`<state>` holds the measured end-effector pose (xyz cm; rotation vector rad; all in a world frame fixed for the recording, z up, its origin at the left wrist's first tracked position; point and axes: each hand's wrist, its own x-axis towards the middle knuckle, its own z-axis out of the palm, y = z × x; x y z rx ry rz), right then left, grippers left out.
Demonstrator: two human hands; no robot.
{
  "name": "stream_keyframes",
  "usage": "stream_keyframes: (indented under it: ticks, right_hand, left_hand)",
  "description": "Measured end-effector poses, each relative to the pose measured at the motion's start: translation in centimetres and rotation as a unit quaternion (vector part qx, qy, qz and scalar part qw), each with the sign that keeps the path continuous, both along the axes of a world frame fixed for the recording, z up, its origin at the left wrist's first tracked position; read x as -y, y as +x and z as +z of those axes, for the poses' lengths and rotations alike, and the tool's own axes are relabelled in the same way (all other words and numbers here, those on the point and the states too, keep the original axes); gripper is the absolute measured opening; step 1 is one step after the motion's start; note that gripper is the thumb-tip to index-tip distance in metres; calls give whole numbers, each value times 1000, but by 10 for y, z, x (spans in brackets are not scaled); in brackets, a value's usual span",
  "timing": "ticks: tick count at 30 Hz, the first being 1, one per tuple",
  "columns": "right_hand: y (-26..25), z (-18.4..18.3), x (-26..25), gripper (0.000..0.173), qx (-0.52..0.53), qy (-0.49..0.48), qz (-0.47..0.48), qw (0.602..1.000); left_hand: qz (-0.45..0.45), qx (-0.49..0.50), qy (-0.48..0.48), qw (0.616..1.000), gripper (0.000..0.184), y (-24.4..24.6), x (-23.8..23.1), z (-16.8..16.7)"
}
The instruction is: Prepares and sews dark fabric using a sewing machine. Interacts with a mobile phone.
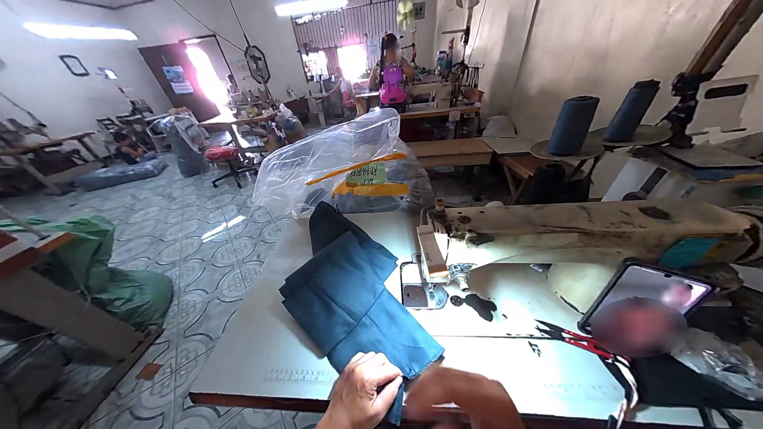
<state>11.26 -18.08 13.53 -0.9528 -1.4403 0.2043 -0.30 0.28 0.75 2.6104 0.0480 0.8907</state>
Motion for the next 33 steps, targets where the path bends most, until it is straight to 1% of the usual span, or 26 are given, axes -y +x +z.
stream_keyframes:
  ticks: [2,3,4,7,9,11,13,16,18,24,27,29,31,33]
  right_hand:
    - [38,-46,-23,32,50,-33,-115,992]
    - [52,-66,-28,29,55,-58,-145,986]
    - [61,-84,-30,29,48,-92,-155,982]
    - [76,-124,-29,32,35,-185,-137,973]
    - [78,-135,-28,34,47,-209,-122,969]
    - [77,-136,-26,37,56,-222,-113,967]
    - [77,-136,-25,36,66,-227,-109,965]
    - [77,-136,-27,20,81,-229,-119,963]
    - [76,-136,-28,16,90,-227,-130,961]
    - [74,-136,-30,20,108,-206,-143,962]
    - [75,-128,-34,21,121,-210,-139,960]
    - [74,-115,-35,23,129,-245,-132,952]
    - [70,-100,-36,24,137,-285,-131,940]
    - [67,-90,-37,26,146,-323,-134,926]
  left_hand:
    - [-2,-2,-3,1000,26,0,1,-2]
    - [-3,-8,-5,1000,26,1,0,-3]
    - [-2,-15,-6,1000,25,1,0,-2]
    - [3,-33,-12,999,25,0,0,-1]
    - [4,-34,-12,999,26,0,0,0]
    - [1,-35,-13,999,26,-1,-1,0]
    - [-2,-38,-19,999,25,0,-1,1]
    - [-2,-40,-23,999,24,0,-1,1]
    - [-3,-40,-25,999,25,0,-2,1]
    - [9,-38,-33,999,24,0,-1,2]
    - [67,-88,-59,992,22,4,8,24]
    - [90,-109,-87,986,18,7,13,36]
    - [82,-85,-85,989,18,10,16,41]
    - [66,-76,-84,991,21,9,17,40]
